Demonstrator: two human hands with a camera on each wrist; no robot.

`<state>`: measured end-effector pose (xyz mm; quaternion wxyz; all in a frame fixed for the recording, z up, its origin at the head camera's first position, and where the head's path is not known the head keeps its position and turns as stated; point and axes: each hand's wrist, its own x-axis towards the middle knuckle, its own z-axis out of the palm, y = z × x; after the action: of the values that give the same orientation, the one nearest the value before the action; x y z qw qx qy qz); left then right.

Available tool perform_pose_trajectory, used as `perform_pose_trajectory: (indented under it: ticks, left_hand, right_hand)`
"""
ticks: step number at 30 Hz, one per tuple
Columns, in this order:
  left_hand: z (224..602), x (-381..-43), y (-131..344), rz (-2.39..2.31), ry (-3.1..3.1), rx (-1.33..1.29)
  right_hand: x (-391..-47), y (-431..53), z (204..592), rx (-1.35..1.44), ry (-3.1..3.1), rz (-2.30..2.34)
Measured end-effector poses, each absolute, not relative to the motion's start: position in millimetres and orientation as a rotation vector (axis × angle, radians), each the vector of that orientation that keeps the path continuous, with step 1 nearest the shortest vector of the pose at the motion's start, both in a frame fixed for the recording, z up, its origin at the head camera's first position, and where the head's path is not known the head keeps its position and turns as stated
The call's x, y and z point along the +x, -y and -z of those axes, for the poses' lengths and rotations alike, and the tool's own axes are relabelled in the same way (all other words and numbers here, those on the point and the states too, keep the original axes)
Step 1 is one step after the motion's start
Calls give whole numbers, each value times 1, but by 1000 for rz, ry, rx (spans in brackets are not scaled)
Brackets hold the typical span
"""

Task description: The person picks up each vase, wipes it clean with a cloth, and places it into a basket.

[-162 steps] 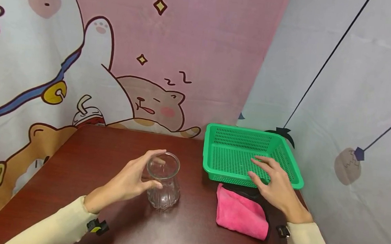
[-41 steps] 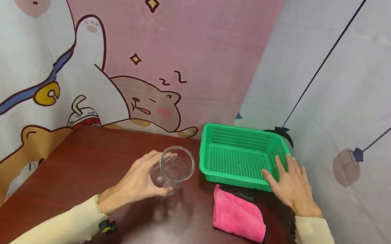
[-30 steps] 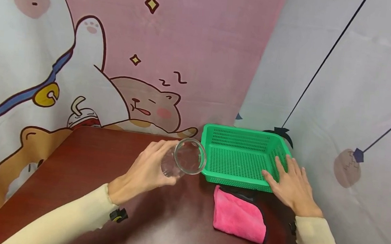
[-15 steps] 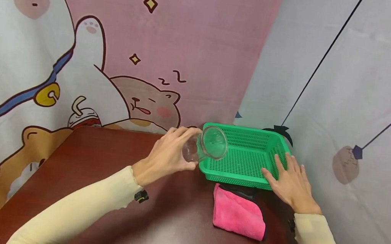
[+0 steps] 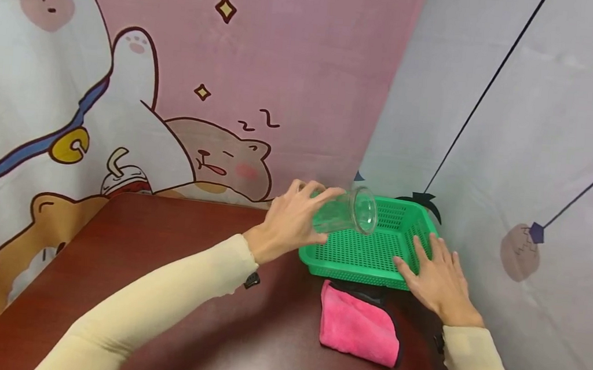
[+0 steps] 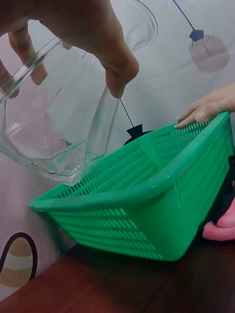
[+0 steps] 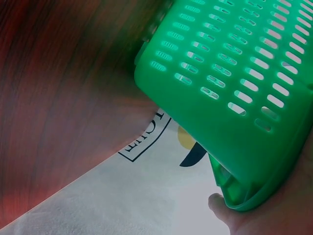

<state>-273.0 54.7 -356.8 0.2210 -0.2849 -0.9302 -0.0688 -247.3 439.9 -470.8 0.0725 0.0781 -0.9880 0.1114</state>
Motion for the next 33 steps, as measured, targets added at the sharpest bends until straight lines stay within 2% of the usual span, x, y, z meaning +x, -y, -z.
perform_pose_trajectory:
  ticks: [12,33]
  left_hand:
    - [365,-306,-110,-23,2671,-799]
    - [365,-344,-181,-279,2962,-771]
  right_hand:
    - [-249,-440,473,223,3002,-314]
    - [-253,-439,472,205,2990,-309]
